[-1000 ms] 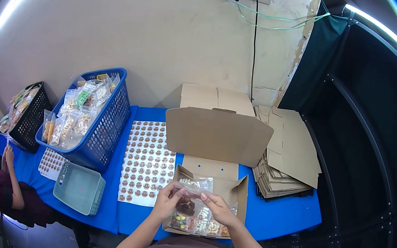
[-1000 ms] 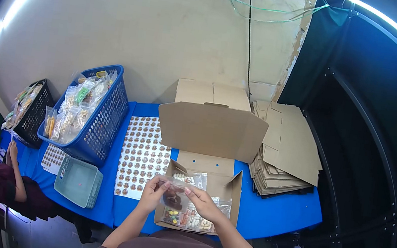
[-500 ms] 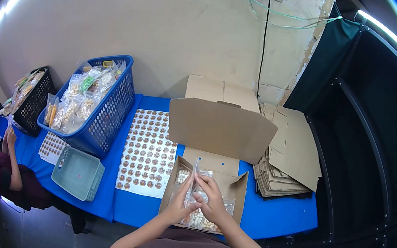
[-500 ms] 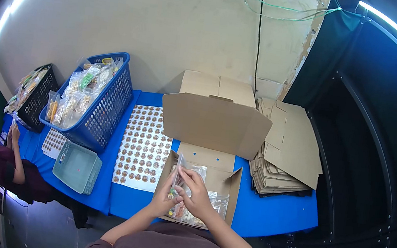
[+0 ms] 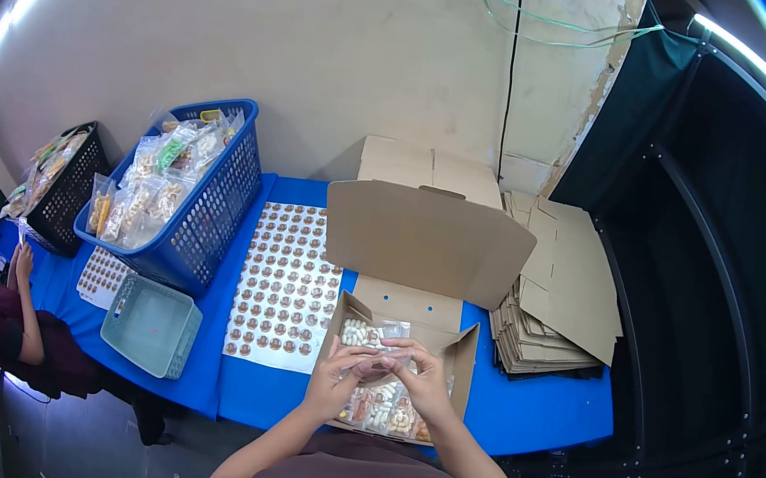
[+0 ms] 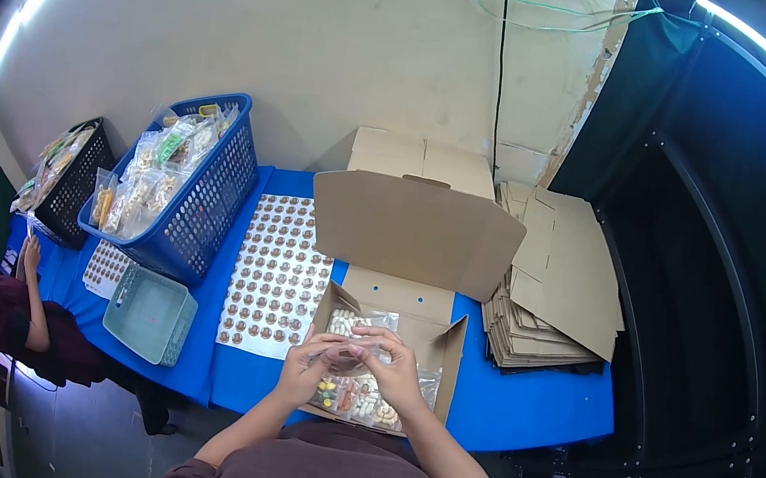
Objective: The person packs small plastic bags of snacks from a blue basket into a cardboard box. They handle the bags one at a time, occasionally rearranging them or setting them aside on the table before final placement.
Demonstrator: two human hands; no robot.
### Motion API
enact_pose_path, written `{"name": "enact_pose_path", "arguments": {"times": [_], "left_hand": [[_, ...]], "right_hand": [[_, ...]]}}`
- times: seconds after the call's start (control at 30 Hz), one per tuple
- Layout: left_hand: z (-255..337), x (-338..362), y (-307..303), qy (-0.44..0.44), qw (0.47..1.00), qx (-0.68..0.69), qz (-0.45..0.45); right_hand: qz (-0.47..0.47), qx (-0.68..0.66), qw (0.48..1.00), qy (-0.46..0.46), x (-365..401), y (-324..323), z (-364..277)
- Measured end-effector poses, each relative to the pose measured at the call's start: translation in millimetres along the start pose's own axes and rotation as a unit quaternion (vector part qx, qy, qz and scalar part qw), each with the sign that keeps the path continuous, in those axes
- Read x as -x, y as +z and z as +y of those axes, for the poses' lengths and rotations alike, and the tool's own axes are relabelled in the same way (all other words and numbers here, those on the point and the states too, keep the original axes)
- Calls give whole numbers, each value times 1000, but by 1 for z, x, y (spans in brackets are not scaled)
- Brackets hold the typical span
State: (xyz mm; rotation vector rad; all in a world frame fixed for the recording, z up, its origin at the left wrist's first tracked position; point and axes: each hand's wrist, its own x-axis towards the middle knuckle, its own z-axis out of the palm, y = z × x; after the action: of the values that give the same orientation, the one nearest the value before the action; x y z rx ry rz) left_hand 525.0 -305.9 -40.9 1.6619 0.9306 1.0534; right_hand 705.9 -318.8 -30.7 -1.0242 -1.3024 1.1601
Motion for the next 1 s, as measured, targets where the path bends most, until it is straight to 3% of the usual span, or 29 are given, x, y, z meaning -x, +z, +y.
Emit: {"name": "enact_pose_path", "arguments": {"times": [0.17, 0.23, 0.3, 0.37, 0.43, 0.47, 0.53, 0.57, 0.6, 0.67, 0.73, 0.83, 0.87, 0.9, 0.93, 1.0], "left_hand": [[0, -1, -16, 14, 997, 8, -76], [-6, 0, -21, -47, 979, 113, -161], [-14, 3, -22, -91, 968, 169, -163], [-17, 5, -19, -135, 951, 225, -164], [-10, 3, -10, -78, 983, 164, -21], [-12, 3, -9, -78, 983, 165, -20], [-12, 1, -10, 43, 996, -55, -46], [-9, 4, -8, 45, 986, -133, -91], [-3, 6, -1, 43, 986, -133, -91], [5, 9, 17, 74, 990, -121, -17], [2, 9, 18, 67, 991, -120, -6], [-16, 7, 18, -46, 996, 53, 51], [-20, 8, 19, -47, 996, 54, 51], [-17, 5, 18, -59, 982, 164, 66], [-16, 4, 18, -70, 956, 273, 80], [-18, 5, 17, -94, 950, 287, 76]], "right_hand": [[-72, 0, 997, 25, 0, -14, 1], [-78, -8, 996, 42, 3, -15, -6], [-84, -15, 995, 59, 4, -13, -7], [-12, -7, 1000, 20, 6, -6, 0], [35, -45, 998, 11, 8, -3, 11], [82, -83, 993, 3, 9, -2, 16], [101, -122, 987, 17, 11, 3, 21], [109, -177, 977, 36, 12, 7, 21], [117, -231, 964, 56, 13, 10, 21], [99, -230, 967, 52, 14, 20, 15], [81, -229, 969, 46, 14, 23, 4], [15, -211, 977, 21, 11, 20, -5], [45, -129, 991, -10, 9, 18, -1], [74, -46, 995, -42, 8, 17, 1], [73, -46, 995, -41, 7, 18, 3], [106, 13, 994, -13, 7, 24, 5]]}}
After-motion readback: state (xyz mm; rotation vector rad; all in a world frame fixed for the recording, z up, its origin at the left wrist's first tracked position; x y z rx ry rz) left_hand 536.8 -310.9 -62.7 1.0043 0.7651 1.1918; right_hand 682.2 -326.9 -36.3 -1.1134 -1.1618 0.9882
